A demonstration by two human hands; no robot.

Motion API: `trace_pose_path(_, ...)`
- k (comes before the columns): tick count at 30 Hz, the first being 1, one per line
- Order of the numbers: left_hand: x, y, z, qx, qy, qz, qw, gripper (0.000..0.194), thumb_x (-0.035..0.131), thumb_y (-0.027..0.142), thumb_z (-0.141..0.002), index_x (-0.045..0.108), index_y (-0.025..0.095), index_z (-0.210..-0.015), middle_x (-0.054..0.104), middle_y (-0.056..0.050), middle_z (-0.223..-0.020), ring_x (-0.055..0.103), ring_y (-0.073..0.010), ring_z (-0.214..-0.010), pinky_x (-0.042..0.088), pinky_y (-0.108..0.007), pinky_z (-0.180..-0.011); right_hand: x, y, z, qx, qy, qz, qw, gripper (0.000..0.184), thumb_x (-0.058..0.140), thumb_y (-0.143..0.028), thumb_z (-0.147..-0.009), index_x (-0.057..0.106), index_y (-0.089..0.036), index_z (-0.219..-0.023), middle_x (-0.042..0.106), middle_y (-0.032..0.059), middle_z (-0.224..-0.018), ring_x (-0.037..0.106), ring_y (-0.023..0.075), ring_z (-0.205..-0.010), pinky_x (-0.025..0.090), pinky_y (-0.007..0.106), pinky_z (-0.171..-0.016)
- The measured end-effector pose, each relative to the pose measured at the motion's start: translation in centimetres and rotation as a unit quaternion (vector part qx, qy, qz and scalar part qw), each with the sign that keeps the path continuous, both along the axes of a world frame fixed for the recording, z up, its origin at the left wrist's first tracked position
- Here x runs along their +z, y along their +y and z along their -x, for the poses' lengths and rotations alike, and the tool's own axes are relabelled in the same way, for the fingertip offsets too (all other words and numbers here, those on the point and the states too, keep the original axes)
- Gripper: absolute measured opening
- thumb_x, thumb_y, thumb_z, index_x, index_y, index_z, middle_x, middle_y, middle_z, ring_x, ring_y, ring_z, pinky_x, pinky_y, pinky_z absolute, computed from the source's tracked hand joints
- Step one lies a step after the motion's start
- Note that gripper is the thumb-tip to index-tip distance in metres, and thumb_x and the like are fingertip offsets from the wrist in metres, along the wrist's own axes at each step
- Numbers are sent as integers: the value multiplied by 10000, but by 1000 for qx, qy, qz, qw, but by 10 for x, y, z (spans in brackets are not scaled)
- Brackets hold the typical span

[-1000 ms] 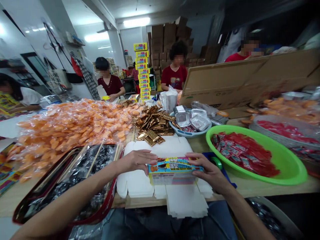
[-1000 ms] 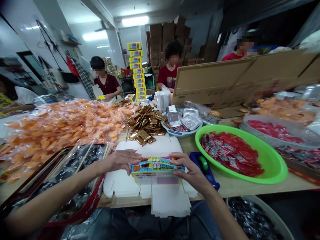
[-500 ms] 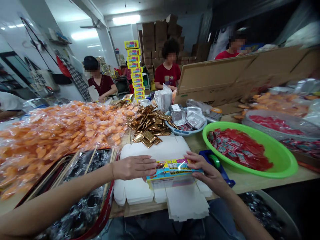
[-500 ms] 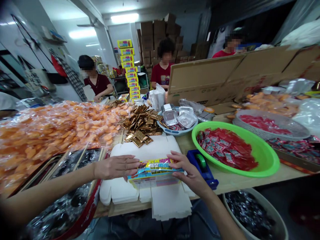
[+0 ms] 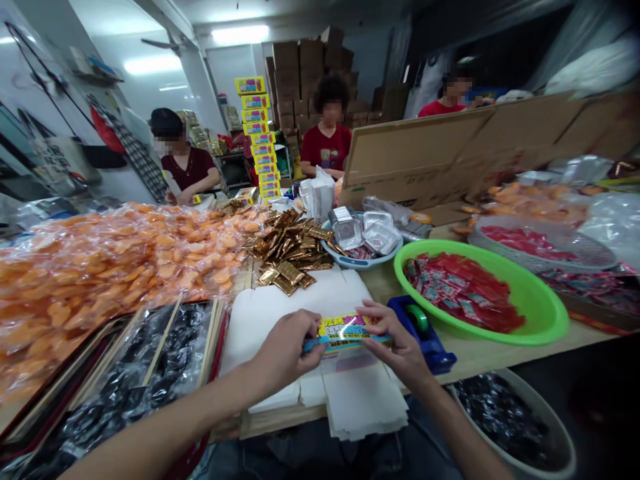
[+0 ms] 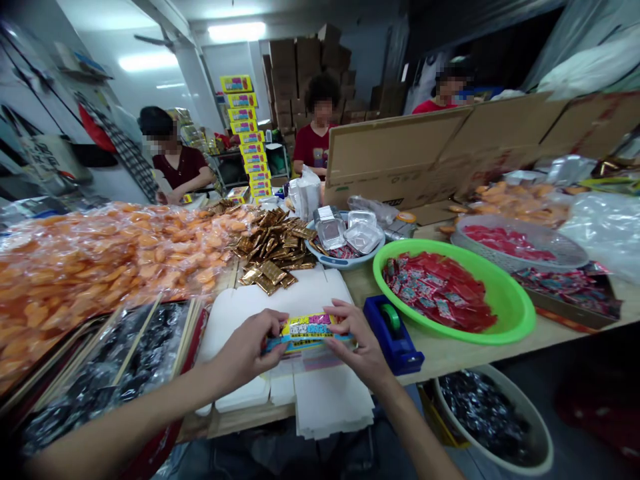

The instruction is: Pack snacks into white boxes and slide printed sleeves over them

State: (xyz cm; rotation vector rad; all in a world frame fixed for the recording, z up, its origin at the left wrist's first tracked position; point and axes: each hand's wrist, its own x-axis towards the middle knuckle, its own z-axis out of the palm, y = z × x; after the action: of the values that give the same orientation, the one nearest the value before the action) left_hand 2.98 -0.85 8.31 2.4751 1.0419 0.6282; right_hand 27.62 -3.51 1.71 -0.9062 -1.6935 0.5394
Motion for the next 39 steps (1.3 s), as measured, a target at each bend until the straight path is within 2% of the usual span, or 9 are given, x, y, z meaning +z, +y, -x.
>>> trace_pose_path(2,-1,-3,-4,33,22,-16,999,468,601,216,-746,473,172,-1195,630,-102,-1078,597,-223,-961,475,-385,-845,-2,-2,3,-18,8,4,1000,121,603,-211,-822,551,-255,-921,558,55,-1201,402,258,-1252,354,499,-1016)
trace_pose_path(4,-2,-3,-5,16,42,-33,998,586,580,235,-779,388,208,-1332,613,-97,-1156,584,-229,-1017,454,-400,-886,-3,-3,5,-17,16,12,1000,131,604,-218,-821,548,-258,-933,538,56,-1225,392,261,-1260,353,497,-1017)
trace_pose_path(11,-9,-3,-4,1,4,-42,999,408,540,182,-821,583,335,-1197,633,-13,-1171,596,-175,-1007,459,-333,-882,-6,-7,3,-3,65,65,996,104,604,-239,-826,565,-263,-919,460,54,-1324,411,252,-1243,356,466,-1023)
trace_pose_path(15,-13,-6,3,-19,84,-133,987,397,488,292,-886,496,325,-1281,558,-57,-1284,547,-199,-1102,376,-437,-980,-9,-4,-6,22,35,42,998,189,659,-292,-788,605,-290,-969,397,34,-1396,345,274,-1293,339,485,-1037)
trace_pose_path(19,-16,-6,9,-79,152,-198,965,539,504,502,-841,403,328,-1341,468,-105,-1366,517,-244,-1138,241,-564,-1039,-10,-1,-11,52,15,-7,999,282,690,-226,-763,633,-336,-1016,489,6,-1334,329,268,-1308,296,517,-1059)
trace_pose_path(28,-21,2,-9,9,92,-279,956,331,474,320,-901,548,261,-1218,574,-103,-1247,560,-223,-1068,453,-408,-887,8,18,-2,7,109,37,993,129,685,-261,-764,691,-281,-892,494,17,-1339,326,251,-1316,260,508,-1085)
trace_pose_path(32,-17,3,-21,32,119,-249,961,335,427,309,-922,515,283,-1244,549,-103,-1293,548,-254,-1108,355,-597,-952,8,23,-2,-36,98,69,992,183,633,-334,-802,689,-268,-964,425,29,-1396,361,246,-1295,258,469,-1094)
trace_pose_path(35,-19,-4,-27,68,141,-229,961,342,438,274,-918,499,341,-1248,532,-71,-1319,481,-307,-1193,185,-758,-934,4,21,3,-64,162,139,975,219,549,-377,-856,665,-241,-982,403,60,-1411,433,247,-1240,366,436,-1030)
trace_pose_path(39,-26,-12,-34,140,170,-216,951,370,497,224,-882,527,364,-1223,535,-60,-1316,443,-365,-1209,315,-748,-838,2,25,13,-138,259,197,935,447,607,-410,-797,525,-218,-1192,512,100,-1311,524,247,-1137,464,413,-932)
